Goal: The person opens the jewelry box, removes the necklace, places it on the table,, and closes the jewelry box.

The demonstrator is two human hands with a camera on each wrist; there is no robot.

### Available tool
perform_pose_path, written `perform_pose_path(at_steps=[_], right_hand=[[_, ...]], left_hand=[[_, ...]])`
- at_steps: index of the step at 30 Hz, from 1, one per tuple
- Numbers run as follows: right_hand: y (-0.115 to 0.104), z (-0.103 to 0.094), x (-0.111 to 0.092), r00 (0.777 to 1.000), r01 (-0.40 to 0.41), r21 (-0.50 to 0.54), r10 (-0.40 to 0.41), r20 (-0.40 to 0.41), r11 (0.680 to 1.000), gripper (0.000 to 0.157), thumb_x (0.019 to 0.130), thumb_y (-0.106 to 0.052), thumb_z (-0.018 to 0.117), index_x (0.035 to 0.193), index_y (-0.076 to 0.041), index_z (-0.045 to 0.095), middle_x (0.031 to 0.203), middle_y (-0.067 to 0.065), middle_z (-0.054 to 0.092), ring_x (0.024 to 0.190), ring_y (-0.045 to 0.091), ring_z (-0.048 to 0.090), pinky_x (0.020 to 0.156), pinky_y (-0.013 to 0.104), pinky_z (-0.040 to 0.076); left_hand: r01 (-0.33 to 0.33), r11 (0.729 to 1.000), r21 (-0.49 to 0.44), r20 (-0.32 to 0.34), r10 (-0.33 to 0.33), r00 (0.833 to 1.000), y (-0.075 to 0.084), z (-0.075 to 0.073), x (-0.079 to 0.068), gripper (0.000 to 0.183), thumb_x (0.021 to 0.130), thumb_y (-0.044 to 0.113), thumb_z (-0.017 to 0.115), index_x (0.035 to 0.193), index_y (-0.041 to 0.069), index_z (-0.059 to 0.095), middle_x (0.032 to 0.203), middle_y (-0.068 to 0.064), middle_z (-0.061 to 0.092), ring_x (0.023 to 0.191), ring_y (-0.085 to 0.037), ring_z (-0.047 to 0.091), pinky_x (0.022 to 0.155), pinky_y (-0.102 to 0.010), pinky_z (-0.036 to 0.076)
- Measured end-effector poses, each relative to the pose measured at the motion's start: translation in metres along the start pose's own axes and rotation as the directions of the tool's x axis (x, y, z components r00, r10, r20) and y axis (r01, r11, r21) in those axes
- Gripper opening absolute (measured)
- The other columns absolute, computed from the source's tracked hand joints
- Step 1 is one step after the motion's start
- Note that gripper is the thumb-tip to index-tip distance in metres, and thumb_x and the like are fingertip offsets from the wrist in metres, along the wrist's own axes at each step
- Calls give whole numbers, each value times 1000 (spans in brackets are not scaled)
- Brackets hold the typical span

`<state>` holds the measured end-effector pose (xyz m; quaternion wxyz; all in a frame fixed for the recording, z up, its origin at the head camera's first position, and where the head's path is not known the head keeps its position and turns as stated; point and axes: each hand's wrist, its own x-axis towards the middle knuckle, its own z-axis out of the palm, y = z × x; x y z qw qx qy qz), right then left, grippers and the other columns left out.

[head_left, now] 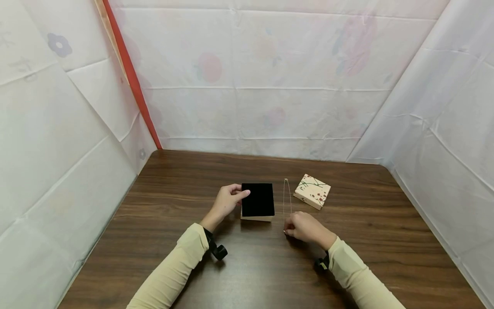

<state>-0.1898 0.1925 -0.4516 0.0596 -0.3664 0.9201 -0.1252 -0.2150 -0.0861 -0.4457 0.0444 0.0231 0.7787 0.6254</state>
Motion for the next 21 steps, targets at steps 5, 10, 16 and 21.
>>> perform_pose_path(at_steps=[5,10,16,21], right_hand=[[1,0,0,1000,2,27,-2,-10,1000,11,88,-17,70,77,-20,72,75,-8,68,69,5,57,65,28,45],[2,0,0,1000,4,54,-3,-18,999,12,89,-18,69,78,-20,72,75,-9,68,67,3,55,63,27,44],[2,0,1,999,-1,85,4,-34,996,12,90,-18,68,78,-19,72,74,-10,67,65,1,53,62,25,43],[2,-1,0,999,-7,108,12,-53,994,9,89,-17,69,80,-18,73,76,-10,68,67,-1,53,64,24,44]], left_hand=[[1,1000,0,0,-1,1000,0,0,0,36,90,25,70,115,-1,66,96,-16,72,66,-11,61,79,-48,55],[2,1000,0,7,-2,1000,-1,0,1,36,91,26,70,115,0,66,96,-15,72,67,-11,61,79,-48,55],[-5,1000,-1,6,5,1000,-2,-1,2,39,91,27,70,117,-2,65,97,-16,72,67,-10,61,79,-49,55],[3,1000,2,7,-3,1000,-2,-1,2,40,91,26,70,119,-3,64,99,-18,71,68,-10,61,80,-50,55]])
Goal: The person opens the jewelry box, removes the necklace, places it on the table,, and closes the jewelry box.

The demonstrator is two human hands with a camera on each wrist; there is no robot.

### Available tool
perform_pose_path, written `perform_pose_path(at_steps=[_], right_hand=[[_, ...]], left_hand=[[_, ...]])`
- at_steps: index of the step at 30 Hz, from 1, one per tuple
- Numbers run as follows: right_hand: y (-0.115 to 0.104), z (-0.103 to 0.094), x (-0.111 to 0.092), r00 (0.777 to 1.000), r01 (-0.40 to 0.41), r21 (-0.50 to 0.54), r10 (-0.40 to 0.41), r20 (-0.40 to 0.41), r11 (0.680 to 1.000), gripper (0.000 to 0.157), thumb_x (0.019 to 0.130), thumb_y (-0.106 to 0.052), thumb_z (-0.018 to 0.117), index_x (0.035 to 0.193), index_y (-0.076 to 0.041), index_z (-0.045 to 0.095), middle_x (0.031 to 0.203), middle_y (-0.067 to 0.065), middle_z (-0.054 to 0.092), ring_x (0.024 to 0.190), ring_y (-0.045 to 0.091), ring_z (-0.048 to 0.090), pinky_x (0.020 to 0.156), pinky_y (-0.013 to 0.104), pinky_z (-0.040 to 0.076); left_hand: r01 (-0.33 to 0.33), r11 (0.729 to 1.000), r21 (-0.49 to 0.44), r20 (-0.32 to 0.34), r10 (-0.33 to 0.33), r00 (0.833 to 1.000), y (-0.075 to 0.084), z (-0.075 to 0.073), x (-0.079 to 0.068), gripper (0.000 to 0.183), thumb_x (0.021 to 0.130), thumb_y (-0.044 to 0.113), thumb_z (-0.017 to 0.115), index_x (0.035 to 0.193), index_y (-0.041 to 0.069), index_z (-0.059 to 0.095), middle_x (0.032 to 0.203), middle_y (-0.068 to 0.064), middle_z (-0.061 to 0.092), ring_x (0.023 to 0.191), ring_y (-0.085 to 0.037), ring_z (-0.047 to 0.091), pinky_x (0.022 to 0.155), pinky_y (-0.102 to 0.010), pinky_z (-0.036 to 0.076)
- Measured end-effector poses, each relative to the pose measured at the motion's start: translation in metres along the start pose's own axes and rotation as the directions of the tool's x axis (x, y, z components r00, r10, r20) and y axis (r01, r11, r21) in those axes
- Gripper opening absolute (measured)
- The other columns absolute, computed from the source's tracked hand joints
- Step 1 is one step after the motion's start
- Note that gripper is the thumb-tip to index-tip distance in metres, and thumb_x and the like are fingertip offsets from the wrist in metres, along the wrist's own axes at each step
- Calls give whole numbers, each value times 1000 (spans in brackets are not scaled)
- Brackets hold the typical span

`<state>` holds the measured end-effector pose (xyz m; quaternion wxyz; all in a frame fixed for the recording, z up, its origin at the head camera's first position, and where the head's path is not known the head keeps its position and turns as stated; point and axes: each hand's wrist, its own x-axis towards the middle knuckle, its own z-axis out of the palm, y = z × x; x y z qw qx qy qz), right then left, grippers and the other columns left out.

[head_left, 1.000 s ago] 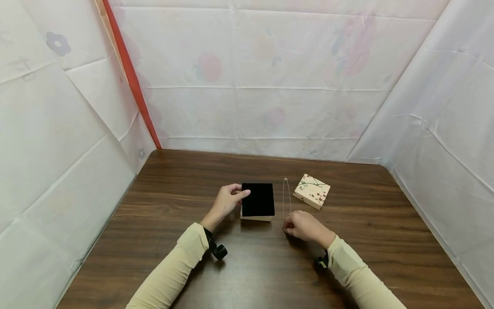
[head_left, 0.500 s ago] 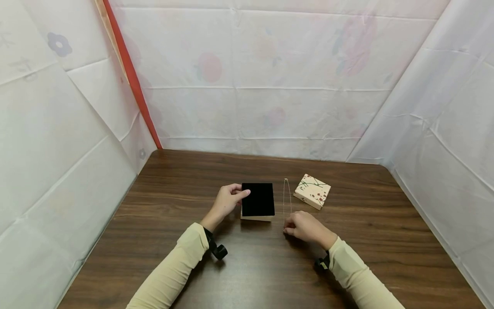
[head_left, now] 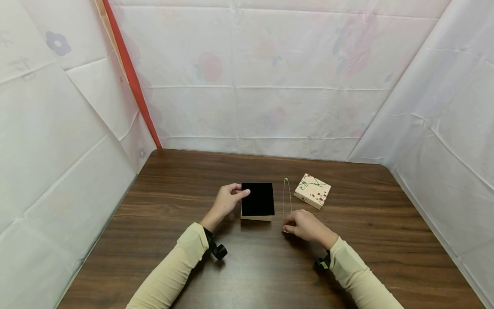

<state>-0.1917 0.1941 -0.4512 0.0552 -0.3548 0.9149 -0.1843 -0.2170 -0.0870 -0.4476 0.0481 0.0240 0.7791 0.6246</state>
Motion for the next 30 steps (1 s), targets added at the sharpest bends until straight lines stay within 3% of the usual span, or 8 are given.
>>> perform_pose_path(at_steps=[13,22,30], right_hand=[[-4,-8,5,999,-21,47,23,-40,999,8,90,-16,68,85,-15,74,74,-10,64,65,-2,48,61,20,41],[-7,-19,12,997,-13,51,16,-69,999,10,92,-13,65,93,-8,74,74,-6,64,62,0,48,57,20,41],[-6,-20,14,995,-49,101,58,-87,994,18,92,-13,65,106,-3,71,74,-6,65,60,-1,48,56,20,41]], left_hand=[[-3,1000,6,-11,3,1000,2,-2,-2,36,91,25,70,116,-1,66,96,-15,71,66,-11,62,79,-49,55],[-9,1000,5,-14,9,1000,3,-3,-4,37,91,25,70,116,-1,66,97,-16,72,67,-11,62,79,-48,55],[-8,1000,16,-17,8,1000,1,-3,-2,39,90,27,71,117,-1,66,97,-16,72,67,-10,61,72,-35,55]])
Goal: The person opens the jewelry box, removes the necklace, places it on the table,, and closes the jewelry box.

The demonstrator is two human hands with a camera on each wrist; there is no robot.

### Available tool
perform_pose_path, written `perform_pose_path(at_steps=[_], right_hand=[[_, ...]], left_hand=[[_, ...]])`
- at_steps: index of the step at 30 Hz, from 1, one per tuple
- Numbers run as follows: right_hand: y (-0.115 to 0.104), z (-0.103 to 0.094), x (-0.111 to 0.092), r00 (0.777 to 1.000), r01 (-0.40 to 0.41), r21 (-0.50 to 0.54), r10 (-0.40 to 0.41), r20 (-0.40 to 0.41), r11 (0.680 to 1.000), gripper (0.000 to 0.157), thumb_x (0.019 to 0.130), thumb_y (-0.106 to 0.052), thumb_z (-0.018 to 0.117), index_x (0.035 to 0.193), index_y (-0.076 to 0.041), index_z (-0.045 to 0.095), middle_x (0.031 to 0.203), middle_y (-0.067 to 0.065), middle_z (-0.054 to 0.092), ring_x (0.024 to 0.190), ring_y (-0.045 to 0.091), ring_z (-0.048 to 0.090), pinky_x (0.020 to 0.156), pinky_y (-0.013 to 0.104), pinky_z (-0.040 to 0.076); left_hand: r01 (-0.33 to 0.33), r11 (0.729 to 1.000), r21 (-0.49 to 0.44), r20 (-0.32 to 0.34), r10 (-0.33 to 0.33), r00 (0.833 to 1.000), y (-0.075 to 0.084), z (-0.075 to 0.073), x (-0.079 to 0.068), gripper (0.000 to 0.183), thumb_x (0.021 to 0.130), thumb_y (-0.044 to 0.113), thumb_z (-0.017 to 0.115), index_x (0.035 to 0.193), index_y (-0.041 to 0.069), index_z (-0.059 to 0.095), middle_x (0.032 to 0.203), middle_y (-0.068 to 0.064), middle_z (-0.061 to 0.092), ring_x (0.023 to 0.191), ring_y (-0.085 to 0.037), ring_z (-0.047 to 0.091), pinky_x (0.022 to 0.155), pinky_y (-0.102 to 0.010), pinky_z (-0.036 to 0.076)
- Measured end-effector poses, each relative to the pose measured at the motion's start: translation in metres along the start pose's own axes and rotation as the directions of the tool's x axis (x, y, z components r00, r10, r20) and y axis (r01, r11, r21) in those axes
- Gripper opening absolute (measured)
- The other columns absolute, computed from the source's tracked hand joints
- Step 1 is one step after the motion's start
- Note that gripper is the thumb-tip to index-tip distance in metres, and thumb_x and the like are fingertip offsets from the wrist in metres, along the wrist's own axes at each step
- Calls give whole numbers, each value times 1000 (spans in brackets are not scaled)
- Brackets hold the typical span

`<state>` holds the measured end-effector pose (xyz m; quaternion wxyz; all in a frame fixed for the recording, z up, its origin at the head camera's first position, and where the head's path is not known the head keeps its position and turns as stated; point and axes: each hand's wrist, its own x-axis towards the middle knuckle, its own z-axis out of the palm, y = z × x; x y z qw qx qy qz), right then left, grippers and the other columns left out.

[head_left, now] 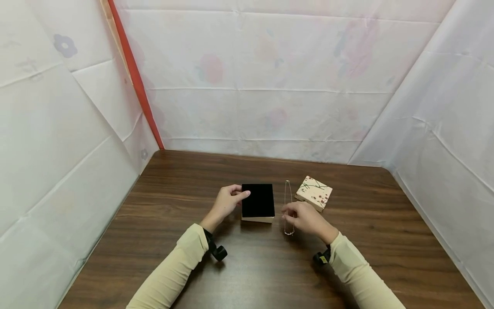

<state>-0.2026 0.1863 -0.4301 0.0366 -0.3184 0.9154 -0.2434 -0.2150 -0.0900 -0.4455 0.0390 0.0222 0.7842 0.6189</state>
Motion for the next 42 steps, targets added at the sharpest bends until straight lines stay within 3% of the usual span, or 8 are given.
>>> perform_pose_path(at_steps=[4,8,12,14,18,23,32,42], right_hand=[[-1,0,2,999,-20,6,20,-41,1000,22,91,-13,67,110,-2,69,75,-6,64,63,2,51,59,21,43],[-3,0,5,996,-28,-8,27,-90,1000,24,89,-13,69,111,-3,69,81,-3,66,74,8,58,67,26,48],[-4,1,6,993,-42,19,44,-113,999,27,89,-13,69,113,-1,68,86,1,68,80,13,62,72,30,51],[-5,1,7,991,-50,43,55,-120,998,29,89,-13,69,116,0,66,90,5,69,83,15,64,74,32,52],[-6,2,9,988,-61,93,73,-135,994,34,90,-12,68,121,1,63,97,12,70,87,19,65,76,36,52],[-8,0,12,986,-80,142,99,-137,987,37,91,-14,67,126,-3,60,96,7,69,84,16,63,74,33,51],[-11,0,18,982,-92,228,126,-143,969,42,95,-21,65,132,-5,55,94,2,67,83,12,61,75,31,50],[-15,2,22,981,-108,265,147,-130,958,50,94,-23,65,138,-4,49,92,2,68,78,10,61,74,29,51]], left_hand=[[12,1000,4,5,-12,1000,3,1,-2,40,91,26,69,119,-3,65,98,-18,72,67,-9,60,72,-35,55],[9,1000,16,12,-9,1000,24,-2,-14,35,93,20,67,116,-6,64,95,-19,71,67,-9,60,75,-42,54],[21,999,29,12,-21,1000,38,-2,-23,31,93,17,66,114,-7,65,93,-17,71,66,-10,60,76,-41,54],[24,999,31,10,-24,1000,37,-2,-22,31,93,17,66,114,-7,65,92,-17,71,66,-10,60,75,-40,54],[26,999,20,3,-26,1000,20,0,-13,34,92,20,68,114,-5,66,91,-15,72,65,-10,59,71,-37,54],[18,1000,11,-5,-18,1000,1,1,-2,38,91,26,70,116,-1,66,95,-14,72,66,-9,60,70,-34,54],[6,1000,13,9,-6,1000,-2,2,-2,39,90,28,71,116,-1,66,94,-14,72,68,-12,61,77,-45,55],[0,1000,-6,18,0,1000,0,5,-3,36,90,24,71,115,-2,66,91,-13,71,65,-11,60,76,-45,56]])
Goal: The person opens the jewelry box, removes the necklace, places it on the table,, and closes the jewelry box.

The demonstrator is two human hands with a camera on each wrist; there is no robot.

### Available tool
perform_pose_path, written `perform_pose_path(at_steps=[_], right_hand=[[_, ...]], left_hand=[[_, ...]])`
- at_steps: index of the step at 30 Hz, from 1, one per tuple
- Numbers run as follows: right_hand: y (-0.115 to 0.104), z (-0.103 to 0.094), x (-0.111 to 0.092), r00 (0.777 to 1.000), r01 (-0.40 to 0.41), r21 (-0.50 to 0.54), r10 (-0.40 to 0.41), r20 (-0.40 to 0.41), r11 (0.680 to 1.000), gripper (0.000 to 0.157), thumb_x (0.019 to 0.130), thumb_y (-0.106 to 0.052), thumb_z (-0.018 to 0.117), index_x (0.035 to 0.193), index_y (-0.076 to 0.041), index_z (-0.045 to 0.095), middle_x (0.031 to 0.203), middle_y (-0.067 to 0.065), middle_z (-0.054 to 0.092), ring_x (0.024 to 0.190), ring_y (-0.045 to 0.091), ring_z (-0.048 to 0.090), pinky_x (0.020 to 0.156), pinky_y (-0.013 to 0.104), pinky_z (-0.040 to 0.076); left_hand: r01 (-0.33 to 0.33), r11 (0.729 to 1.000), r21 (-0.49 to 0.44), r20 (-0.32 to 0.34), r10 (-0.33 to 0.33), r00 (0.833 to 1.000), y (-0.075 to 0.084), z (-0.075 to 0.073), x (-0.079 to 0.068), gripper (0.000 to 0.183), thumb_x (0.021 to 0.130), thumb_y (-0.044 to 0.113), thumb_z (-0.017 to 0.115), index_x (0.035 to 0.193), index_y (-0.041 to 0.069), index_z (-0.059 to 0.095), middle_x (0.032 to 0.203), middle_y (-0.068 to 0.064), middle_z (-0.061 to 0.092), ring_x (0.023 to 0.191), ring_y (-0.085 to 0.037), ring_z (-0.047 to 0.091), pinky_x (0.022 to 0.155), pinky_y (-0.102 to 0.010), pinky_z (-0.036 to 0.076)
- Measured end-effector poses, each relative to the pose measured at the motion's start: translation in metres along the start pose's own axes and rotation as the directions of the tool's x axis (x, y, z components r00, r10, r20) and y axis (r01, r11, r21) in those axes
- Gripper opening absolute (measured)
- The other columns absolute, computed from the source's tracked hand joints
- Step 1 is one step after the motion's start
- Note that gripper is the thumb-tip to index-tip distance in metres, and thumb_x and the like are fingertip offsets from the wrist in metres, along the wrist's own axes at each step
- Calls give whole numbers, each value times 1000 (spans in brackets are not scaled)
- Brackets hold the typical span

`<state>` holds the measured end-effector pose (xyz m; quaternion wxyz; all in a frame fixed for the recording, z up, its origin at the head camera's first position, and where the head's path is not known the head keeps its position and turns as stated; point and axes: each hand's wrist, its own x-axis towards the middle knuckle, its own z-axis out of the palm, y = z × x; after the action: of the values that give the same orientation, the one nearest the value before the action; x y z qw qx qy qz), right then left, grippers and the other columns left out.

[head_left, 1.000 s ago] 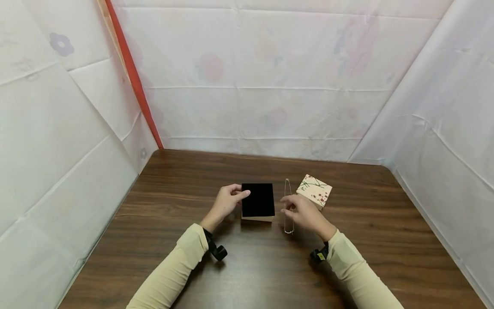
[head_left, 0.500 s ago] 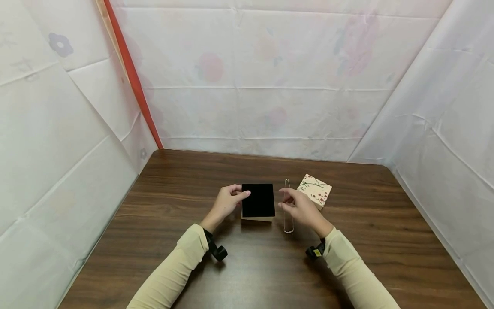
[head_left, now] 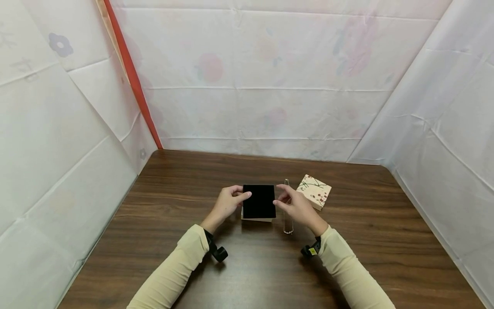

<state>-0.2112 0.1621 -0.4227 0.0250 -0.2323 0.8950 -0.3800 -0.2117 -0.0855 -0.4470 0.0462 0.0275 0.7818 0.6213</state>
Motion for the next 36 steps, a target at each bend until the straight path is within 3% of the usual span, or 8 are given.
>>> perform_pose_path(at_steps=[21,26,36], right_hand=[[-3,10,3,999,-8,51,10,-34,999,54,91,-17,69,137,4,49,87,4,68,73,10,56,66,25,46],[-6,11,3,998,-12,59,15,-61,998,53,89,-14,71,135,3,51,85,4,69,70,10,56,66,24,46],[-9,13,5,995,-52,84,59,-80,995,53,89,-15,71,136,1,51,83,5,68,69,11,55,64,25,45]], left_hand=[[-4,1000,9,9,4,1000,-1,3,0,33,90,25,70,110,-1,68,90,-14,71,65,-11,60,79,-50,55],[-8,1000,23,5,8,1000,0,4,2,29,93,20,67,108,-5,67,87,-16,71,65,-12,59,79,-53,54],[-39,999,23,-16,39,999,1,2,2,30,92,25,69,107,0,69,82,-11,68,65,-12,57,69,-39,53]])
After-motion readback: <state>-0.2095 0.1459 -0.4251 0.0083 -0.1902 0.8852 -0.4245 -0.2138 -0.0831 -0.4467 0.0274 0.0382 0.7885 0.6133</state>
